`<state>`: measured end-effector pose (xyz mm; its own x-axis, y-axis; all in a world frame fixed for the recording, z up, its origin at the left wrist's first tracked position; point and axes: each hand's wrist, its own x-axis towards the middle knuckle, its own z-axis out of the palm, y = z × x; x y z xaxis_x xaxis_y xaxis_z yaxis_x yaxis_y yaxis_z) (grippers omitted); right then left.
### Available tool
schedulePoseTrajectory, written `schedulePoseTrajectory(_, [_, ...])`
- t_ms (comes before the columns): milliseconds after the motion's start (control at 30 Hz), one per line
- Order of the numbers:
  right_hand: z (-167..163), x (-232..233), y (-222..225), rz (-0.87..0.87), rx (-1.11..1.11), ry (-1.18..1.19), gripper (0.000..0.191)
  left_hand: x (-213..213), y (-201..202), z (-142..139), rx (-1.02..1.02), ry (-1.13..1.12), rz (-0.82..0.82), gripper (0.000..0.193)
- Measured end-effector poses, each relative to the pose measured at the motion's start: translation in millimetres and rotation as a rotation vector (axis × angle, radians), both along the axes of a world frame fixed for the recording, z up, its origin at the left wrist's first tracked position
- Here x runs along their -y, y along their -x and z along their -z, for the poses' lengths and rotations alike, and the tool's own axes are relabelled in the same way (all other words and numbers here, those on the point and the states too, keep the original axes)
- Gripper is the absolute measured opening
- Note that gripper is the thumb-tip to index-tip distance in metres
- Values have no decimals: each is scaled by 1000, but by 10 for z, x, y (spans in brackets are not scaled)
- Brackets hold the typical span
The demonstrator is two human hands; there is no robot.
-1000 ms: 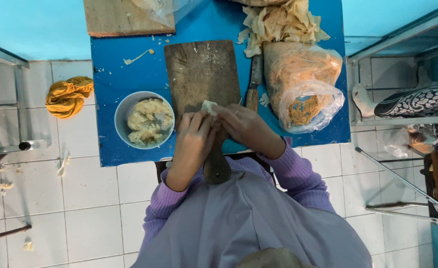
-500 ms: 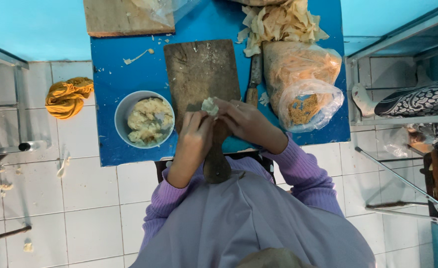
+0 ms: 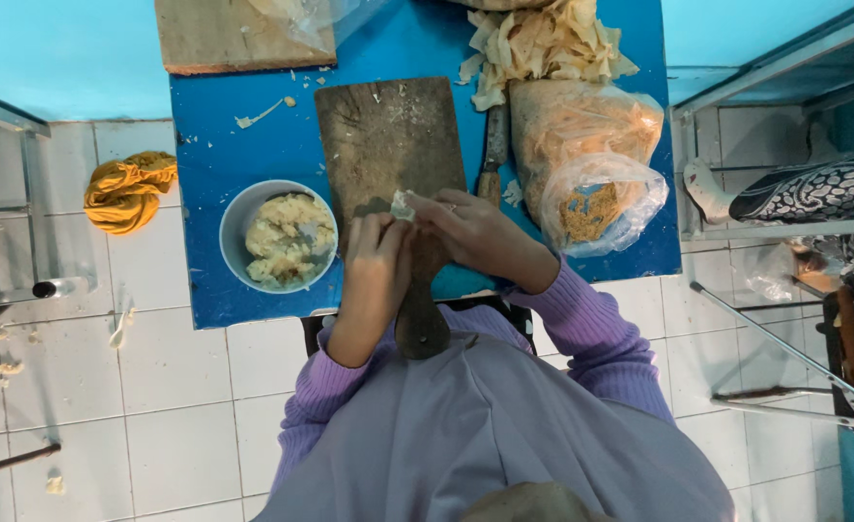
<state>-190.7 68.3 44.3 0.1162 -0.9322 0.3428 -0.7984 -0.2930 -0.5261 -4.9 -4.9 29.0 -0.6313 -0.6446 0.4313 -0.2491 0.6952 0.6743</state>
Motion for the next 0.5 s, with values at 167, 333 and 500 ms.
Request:
schedulePoseTrajectory(167, [-29,23,20,-42,-5,15,55,10,-19,-75,-12,-15,27,20])
schedulePoseTrajectory(333, [-33,124,49,-21,162,7,56,66,7,-73,-7,-74,38,20])
schedulePoseTrajectory(500, [-20,162,26,9,123,15,55,122,11,-80,4,-71,36,19])
